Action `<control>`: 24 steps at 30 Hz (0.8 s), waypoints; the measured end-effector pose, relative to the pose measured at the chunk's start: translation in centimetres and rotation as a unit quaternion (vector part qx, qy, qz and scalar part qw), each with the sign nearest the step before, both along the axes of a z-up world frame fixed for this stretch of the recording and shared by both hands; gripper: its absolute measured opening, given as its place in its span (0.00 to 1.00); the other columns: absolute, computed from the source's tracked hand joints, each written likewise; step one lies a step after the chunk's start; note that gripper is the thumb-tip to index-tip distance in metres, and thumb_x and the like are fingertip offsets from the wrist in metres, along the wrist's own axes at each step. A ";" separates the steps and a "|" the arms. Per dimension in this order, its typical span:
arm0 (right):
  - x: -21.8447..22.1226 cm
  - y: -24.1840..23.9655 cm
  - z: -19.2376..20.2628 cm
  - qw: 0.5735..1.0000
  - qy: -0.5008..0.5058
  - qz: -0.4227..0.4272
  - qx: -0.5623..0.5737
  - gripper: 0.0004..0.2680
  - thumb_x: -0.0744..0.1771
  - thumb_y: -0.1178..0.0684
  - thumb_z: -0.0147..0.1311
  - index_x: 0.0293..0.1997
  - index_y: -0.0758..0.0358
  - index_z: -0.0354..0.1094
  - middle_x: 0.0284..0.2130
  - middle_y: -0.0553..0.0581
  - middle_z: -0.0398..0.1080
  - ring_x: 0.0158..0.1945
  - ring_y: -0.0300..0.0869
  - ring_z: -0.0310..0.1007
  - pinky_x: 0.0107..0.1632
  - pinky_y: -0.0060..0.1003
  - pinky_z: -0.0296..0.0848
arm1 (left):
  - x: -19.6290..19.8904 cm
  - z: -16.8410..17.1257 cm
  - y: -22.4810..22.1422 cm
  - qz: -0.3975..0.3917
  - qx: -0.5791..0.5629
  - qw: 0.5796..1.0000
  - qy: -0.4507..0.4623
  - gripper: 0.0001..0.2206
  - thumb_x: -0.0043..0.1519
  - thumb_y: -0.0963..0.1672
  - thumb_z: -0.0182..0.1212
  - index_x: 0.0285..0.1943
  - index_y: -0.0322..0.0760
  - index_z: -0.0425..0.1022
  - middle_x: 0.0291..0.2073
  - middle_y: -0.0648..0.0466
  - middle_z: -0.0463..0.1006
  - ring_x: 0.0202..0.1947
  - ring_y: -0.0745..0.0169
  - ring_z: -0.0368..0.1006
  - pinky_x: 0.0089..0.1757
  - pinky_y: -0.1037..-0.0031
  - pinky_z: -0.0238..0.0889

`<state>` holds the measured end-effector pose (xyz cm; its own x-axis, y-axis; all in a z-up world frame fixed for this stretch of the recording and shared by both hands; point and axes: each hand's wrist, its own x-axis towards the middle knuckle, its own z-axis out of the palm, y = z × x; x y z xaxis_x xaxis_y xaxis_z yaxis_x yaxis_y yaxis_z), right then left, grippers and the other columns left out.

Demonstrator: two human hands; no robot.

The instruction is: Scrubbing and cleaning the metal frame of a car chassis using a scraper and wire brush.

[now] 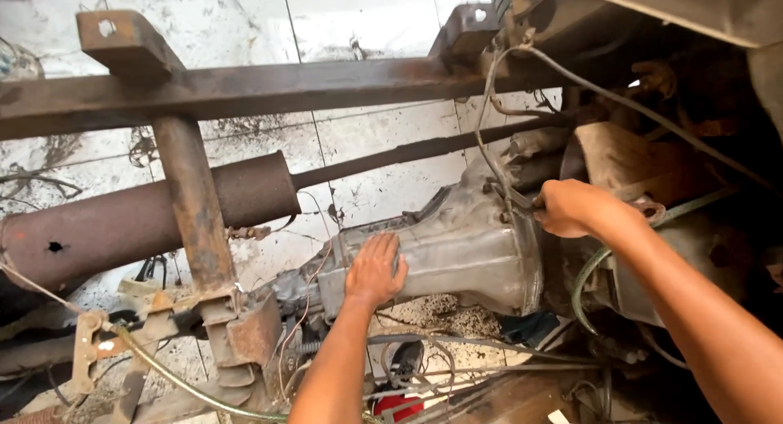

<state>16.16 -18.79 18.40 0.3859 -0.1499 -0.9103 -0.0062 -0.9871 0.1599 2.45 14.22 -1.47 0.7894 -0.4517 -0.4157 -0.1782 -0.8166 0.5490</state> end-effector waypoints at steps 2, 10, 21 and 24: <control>-0.8 0.5 0.1 1.000 -0.010 -0.011 -0.013 0.11 0.67 0.53 0.54 0.52 0.61 0.77 0.41 0.67 0.80 0.44 0.58 0.79 0.49 0.51 0.77 | 0.0 0.0 -0.1 -0.001 -0.015 1.000 -0.005 0.28 0.66 0.50 0.38 0.71 0.29 0.63 0.69 0.42 0.65 0.71 0.49 0.56 0.70 0.61 0.40; -5.5 -0.6 -7.1 0.972 -0.227 -0.019 0.055 0.10 0.69 0.53 0.48 0.46 0.66 0.76 0.34 0.74 0.76 0.39 0.66 0.77 0.43 0.58 0.76 | 0.7 2.1 0.4 0.053 -0.036 0.998 -0.023 0.26 0.64 0.50 0.45 0.68 0.31 0.67 0.65 0.41 0.68 0.69 0.46 0.60 0.69 0.57 0.45; -8.7 -7.6 -17.0 0.959 -0.127 0.253 0.025 0.10 0.72 0.56 0.37 0.58 0.70 0.55 0.34 0.64 0.69 0.35 0.53 0.69 0.42 0.44 0.67 | -0.1 0.1 0.6 0.019 -0.047 0.998 -0.048 0.25 0.64 0.49 0.47 0.66 0.28 0.68 0.65 0.40 0.69 0.70 0.46 0.60 0.69 0.58 0.44; -6.7 -2.3 -7.7 0.987 -0.135 0.010 0.085 0.17 0.70 0.55 0.40 0.68 0.66 0.51 0.37 0.73 0.71 0.39 0.61 0.72 0.43 0.51 0.70 | 0.0 1.1 0.3 0.019 -0.049 0.997 -0.049 0.25 0.65 0.49 0.46 0.66 0.28 0.68 0.66 0.41 0.69 0.70 0.46 0.59 0.69 0.59 0.44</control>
